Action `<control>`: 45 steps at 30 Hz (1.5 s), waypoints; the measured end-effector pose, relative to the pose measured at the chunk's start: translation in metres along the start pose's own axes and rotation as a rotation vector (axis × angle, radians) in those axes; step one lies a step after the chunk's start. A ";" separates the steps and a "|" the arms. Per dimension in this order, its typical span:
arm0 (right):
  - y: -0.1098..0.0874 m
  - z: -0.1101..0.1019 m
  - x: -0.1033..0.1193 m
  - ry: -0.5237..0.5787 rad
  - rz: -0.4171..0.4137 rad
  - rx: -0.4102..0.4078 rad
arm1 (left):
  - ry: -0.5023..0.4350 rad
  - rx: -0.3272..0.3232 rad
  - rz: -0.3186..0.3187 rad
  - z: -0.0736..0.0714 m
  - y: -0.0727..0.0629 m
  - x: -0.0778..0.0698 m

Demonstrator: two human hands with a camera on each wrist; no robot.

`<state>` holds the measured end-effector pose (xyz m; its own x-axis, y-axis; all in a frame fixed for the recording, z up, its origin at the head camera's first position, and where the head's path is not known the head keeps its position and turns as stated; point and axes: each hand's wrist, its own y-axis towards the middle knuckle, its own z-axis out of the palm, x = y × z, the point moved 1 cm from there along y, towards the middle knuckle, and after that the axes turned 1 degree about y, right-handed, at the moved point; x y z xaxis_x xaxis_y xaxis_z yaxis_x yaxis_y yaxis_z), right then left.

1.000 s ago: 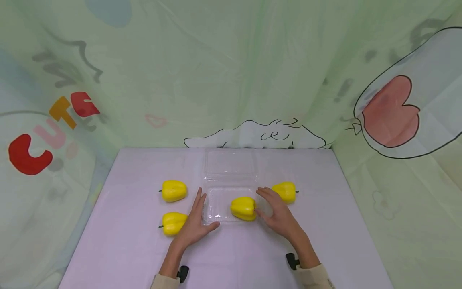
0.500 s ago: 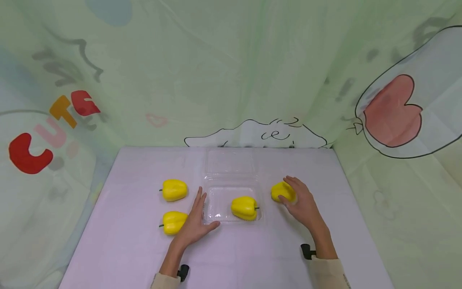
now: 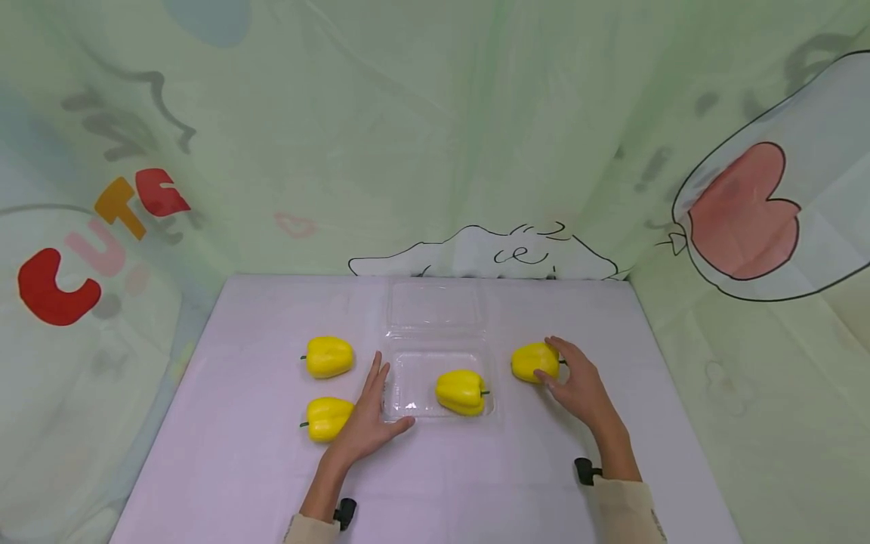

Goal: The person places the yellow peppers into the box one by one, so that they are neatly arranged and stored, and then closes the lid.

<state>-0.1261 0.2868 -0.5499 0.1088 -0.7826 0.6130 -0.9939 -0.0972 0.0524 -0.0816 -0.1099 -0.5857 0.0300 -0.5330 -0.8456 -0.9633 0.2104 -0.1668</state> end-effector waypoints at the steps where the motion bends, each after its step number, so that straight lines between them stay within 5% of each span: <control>1: 0.000 0.000 0.000 0.004 0.002 0.006 | 0.000 0.002 -0.002 0.000 0.000 0.000; 45: -0.004 0.011 -0.015 0.127 0.052 0.045 | -0.001 0.008 0.015 -0.001 0.000 -0.001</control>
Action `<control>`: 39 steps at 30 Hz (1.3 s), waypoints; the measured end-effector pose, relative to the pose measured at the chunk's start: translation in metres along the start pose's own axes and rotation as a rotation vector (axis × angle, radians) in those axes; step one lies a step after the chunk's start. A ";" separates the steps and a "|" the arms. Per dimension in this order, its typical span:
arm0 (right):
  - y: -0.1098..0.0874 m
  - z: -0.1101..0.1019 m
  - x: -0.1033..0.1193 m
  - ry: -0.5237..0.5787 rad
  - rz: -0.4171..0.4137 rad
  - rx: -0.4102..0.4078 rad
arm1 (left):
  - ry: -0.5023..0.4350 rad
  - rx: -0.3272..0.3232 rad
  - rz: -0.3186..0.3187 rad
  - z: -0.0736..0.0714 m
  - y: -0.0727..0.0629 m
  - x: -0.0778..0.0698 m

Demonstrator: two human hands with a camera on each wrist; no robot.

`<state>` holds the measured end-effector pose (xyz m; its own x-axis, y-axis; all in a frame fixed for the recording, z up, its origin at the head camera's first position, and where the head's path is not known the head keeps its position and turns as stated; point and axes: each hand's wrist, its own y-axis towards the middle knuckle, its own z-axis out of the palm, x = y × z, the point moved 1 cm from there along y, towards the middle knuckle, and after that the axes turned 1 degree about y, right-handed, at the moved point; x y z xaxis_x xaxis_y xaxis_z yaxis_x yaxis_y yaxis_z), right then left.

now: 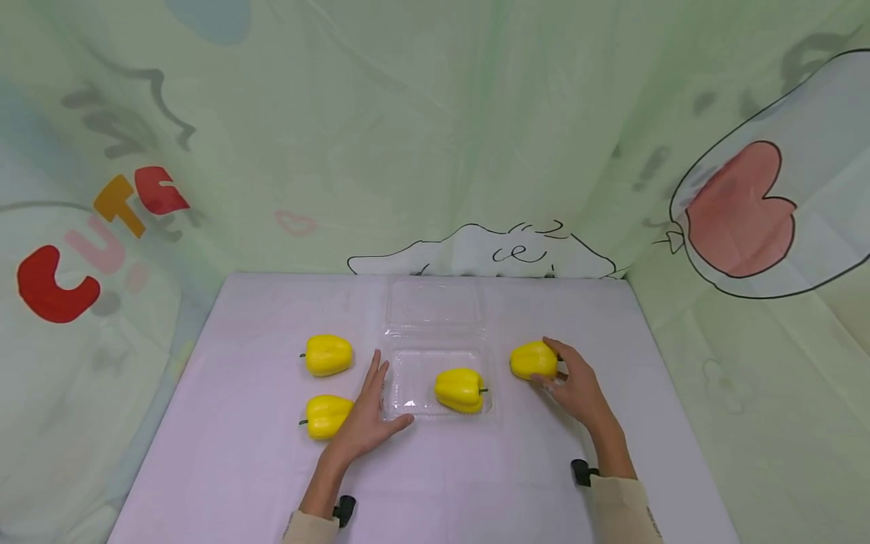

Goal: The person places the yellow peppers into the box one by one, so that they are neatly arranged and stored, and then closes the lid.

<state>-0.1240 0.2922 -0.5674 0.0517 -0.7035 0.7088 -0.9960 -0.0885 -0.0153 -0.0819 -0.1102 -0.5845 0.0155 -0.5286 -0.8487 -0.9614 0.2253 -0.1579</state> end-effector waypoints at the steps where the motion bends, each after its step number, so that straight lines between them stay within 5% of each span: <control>1: 0.000 0.000 0.000 -0.002 -0.003 -0.001 | -0.003 0.001 -0.003 0.000 0.000 0.000; 39: -0.002 0.001 0.012 -0.032 -0.034 -0.027 | -0.002 0.000 -0.014 0.000 -0.001 0.002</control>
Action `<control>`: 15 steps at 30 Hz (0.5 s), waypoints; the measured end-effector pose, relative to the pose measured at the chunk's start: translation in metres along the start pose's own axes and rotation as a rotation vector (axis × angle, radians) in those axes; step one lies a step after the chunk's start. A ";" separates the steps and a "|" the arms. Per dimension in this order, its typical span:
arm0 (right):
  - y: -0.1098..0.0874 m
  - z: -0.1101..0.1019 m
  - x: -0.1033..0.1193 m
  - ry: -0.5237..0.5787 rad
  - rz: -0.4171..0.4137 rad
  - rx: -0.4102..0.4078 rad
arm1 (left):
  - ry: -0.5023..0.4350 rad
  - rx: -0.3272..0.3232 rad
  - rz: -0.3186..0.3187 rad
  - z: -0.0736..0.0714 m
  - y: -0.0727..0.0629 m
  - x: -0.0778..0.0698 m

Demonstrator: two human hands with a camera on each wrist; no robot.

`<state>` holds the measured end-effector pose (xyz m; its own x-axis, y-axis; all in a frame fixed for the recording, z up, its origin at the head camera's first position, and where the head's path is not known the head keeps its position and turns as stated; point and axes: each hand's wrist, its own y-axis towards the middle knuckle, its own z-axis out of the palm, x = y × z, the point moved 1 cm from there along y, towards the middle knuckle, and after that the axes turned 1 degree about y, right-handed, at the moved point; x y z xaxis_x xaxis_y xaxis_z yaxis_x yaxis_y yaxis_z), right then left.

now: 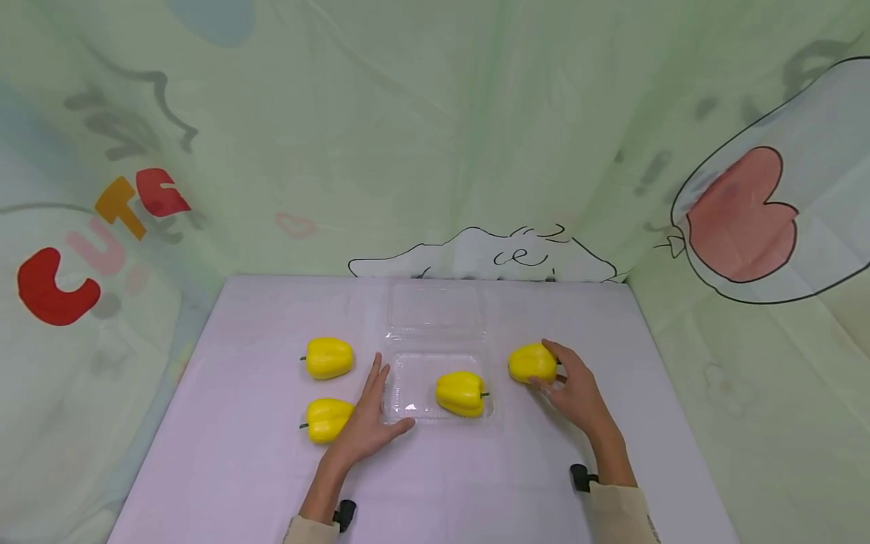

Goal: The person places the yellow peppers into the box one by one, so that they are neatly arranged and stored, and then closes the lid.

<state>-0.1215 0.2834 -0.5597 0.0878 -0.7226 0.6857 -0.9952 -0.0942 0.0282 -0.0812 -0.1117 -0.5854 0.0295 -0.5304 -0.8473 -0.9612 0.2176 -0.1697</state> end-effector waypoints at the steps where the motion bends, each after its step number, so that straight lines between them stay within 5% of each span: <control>1: 0.001 0.000 0.001 0.004 -0.002 -0.003 | 0.002 -0.001 0.000 0.000 0.000 0.000; 15: 0.001 -0.011 0.032 0.002 -0.025 -0.046 | 0.002 -0.005 0.005 0.000 0.001 0.000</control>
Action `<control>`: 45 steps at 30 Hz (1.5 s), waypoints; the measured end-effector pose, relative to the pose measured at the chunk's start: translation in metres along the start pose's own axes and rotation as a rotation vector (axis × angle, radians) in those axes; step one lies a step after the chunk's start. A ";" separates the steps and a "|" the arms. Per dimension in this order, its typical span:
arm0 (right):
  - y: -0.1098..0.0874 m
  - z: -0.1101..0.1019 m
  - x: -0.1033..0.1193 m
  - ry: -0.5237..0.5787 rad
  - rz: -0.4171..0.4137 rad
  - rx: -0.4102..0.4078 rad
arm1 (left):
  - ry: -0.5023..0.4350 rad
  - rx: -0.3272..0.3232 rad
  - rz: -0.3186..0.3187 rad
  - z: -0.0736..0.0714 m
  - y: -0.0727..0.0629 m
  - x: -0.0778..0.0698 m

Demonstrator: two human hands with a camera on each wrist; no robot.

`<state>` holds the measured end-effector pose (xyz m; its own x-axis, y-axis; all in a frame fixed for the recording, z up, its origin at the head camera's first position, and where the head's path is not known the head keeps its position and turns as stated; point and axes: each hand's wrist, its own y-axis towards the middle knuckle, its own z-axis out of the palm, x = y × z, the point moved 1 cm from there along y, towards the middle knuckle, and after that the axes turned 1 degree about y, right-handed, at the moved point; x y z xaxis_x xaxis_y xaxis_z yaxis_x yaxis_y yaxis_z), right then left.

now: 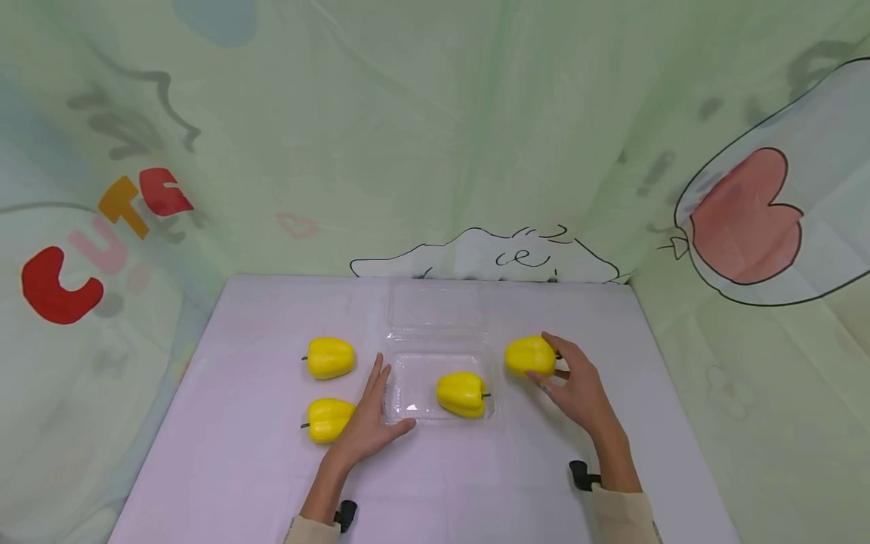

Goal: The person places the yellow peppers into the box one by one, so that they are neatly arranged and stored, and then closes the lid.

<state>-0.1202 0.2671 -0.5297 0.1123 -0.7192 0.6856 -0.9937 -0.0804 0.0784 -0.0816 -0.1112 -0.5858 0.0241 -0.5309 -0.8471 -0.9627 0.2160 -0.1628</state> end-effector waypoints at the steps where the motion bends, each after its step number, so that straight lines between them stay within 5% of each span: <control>1: 0.000 -0.001 0.003 0.005 -0.011 -0.004 | 0.001 0.000 0.003 0.000 0.000 0.000; 20: 0.004 0.023 0.040 0.048 -0.092 0.054 | -0.005 -0.002 -0.005 -0.001 -0.003 0.000; 45: 0.013 0.048 0.049 0.098 -0.130 -0.012 | -0.015 0.008 -0.016 0.000 -0.001 -0.001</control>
<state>-0.1280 0.1975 -0.5302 0.2403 -0.6325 0.7363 -0.9707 -0.1601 0.1793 -0.0805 -0.1108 -0.5851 0.0437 -0.5222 -0.8517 -0.9599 0.2144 -0.1807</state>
